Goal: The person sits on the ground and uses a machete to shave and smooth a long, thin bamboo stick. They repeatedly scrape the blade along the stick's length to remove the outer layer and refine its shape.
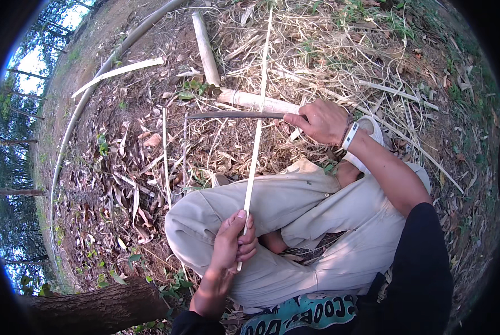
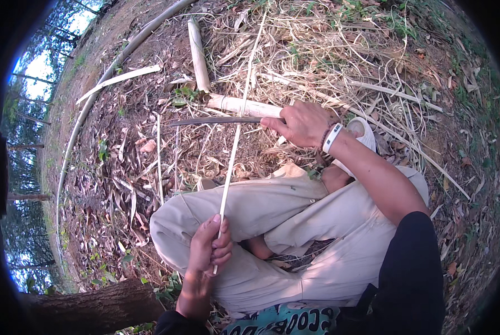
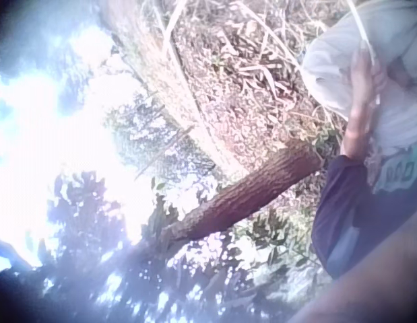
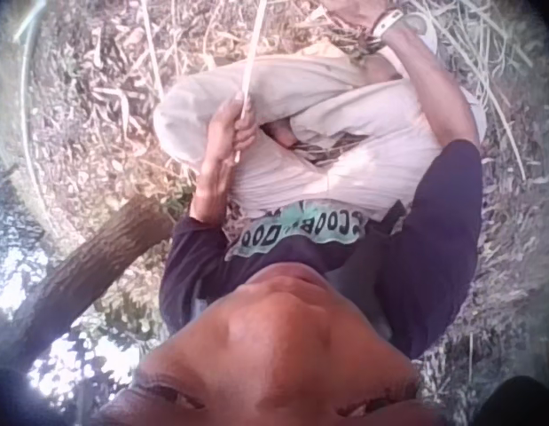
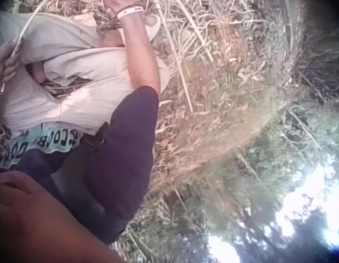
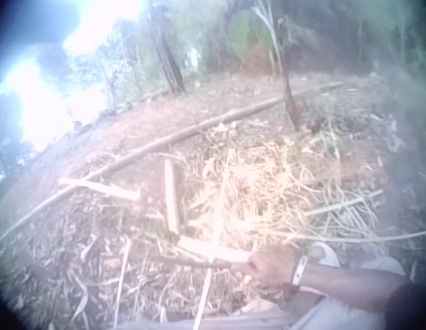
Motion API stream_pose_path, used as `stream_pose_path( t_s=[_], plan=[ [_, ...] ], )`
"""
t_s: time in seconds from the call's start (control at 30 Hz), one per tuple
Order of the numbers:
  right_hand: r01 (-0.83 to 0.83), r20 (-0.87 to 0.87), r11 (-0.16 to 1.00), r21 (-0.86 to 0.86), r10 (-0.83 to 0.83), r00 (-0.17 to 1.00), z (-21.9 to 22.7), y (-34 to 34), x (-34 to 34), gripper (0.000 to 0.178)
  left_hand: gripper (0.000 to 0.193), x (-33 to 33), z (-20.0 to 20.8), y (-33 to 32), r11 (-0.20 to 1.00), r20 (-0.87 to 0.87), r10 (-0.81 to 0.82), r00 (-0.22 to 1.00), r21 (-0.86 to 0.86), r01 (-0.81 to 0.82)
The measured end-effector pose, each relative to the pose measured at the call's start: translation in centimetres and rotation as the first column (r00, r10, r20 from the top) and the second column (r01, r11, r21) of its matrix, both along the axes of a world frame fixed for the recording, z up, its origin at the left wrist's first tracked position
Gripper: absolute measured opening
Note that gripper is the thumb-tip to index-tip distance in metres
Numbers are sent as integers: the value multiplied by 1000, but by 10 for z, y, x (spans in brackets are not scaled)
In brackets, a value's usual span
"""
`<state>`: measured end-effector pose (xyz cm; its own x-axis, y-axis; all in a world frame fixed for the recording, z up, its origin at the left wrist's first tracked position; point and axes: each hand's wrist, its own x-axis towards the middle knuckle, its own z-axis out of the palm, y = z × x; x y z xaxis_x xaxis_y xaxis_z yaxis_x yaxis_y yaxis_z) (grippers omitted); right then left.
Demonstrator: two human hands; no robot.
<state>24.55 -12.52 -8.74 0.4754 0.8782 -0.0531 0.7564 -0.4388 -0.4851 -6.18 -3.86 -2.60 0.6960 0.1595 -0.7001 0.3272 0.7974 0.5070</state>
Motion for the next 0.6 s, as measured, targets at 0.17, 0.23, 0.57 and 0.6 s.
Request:
stream_pose_path(
  t_s=[0.17,0.23,0.57,0.6],
  plan=[
    [-265,191,964,16,257,947,19,-15,-39,67,29,0,7,0,997,27,45,999,-60,-44],
    [-250,211,968,20,241,947,11,-18,-35,69,30,-12,23,-16,998,-22,33,999,-59,-34],
    [3,19,999,-32,-3,1000,-3,-11,17,76,30,-51,48,-37,998,-153,32,988,-55,-41],
    [-8,13,1000,5,8,1000,1,-7,9,76,30,-52,48,-37,998,-147,41,988,-45,-48]
  ],
)
